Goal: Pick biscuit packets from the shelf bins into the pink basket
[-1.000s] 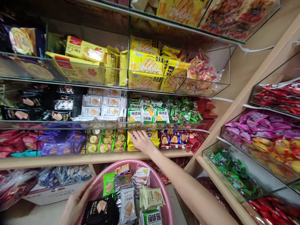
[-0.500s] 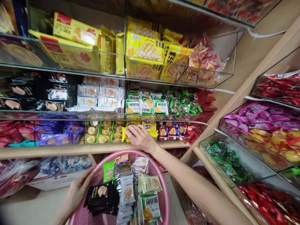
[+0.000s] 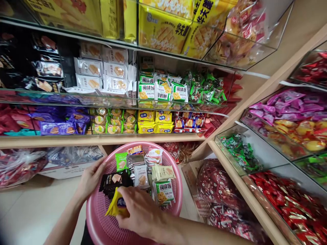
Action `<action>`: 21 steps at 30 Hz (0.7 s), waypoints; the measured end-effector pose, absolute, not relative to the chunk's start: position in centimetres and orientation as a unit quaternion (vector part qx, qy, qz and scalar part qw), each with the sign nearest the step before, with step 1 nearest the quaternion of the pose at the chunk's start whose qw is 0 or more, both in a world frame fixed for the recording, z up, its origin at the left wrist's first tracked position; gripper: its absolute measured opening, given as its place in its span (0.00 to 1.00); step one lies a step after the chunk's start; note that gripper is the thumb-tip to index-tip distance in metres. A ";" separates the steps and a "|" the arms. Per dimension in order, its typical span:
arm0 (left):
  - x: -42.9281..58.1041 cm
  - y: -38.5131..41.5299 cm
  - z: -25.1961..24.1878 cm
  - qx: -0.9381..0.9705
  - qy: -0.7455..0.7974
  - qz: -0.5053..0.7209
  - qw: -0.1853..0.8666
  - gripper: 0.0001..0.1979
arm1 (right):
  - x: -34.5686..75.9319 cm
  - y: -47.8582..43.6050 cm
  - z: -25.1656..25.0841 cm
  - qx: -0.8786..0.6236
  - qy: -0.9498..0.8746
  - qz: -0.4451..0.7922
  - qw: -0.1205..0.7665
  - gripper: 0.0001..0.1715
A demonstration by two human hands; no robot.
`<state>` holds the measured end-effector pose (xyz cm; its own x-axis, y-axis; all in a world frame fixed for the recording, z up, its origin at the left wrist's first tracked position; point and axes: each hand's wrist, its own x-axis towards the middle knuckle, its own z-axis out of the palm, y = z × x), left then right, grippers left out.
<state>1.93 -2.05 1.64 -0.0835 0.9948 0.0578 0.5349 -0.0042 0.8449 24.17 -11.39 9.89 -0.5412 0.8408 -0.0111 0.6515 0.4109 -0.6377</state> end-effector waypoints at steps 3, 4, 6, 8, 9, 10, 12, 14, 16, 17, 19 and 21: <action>1.9 -2.0 1.6 0.604 0.632 0.372 0.313 0.27 | 23.1 -12.1 7.5 -0.487 -0.816 0.303 0.071 0.26; 1.9 -2.0 1.6 0.604 0.632 0.371 0.314 0.27 | 22.7 -12.1 6.8 -0.488 -0.822 0.289 0.045 0.25; 2.0 -2.1 1.7 0.604 0.631 0.371 0.315 0.27 | 21.9 -12.1 5.5 -0.469 -0.850 0.241 -0.001 0.23; 2.0 -2.1 1.7 0.603 0.631 0.372 0.316 0.27 | 21.1 -12.2 4.3 -0.444 -0.877 0.181 -0.027 0.20; 2.0 -2.1 1.7 0.602 0.630 0.373 0.317 0.27 | 20.7 -12.3 3.8 -0.438 -0.885 0.152 -0.034 0.18; 2.0 -2.1 1.7 0.602 0.630 0.374 0.318 0.27 | 20.3 -12.5 3.2 -0.437 -0.890 0.123 -0.036 0.16; 1.9 -2.1 1.6 0.600 0.630 0.376 0.318 0.27 | 19.6 -12.9 2.1 -0.440 -0.895 0.070 -0.032 0.15; 1.8 -2.2 1.6 0.599 0.631 0.376 0.319 0.27 | 19.1 -13.4 1.2 -0.442 -0.896 0.036 -0.031 0.14; 1.8 -2.2 1.6 0.596 0.633 0.376 0.321 0.28 | 18.7 -13.7 0.7 -0.450 -0.892 0.024 -0.033 0.13; 1.8 -2.2 1.6 0.595 0.634 0.374 0.322 0.28 | 18.7 -13.7 0.5 -0.455 -0.890 0.021 -0.033 0.12; 1.8 -2.2 1.7 0.593 0.636 0.373 0.324 0.28 | 18.6 -13.8 0.4 -0.462 -0.887 0.014 -0.026 0.11; 1.8 -2.3 1.8 0.591 0.637 0.371 0.326 0.28 | 18.7 -13.8 0.4 -0.461 -0.887 0.010 -0.016 0.10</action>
<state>1.84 -2.28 1.81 -0.0878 0.9959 0.0237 0.5115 0.0247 0.8589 18.68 -13.84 0.42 -0.5735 0.8183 -0.0381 0.8189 0.5739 -0.0022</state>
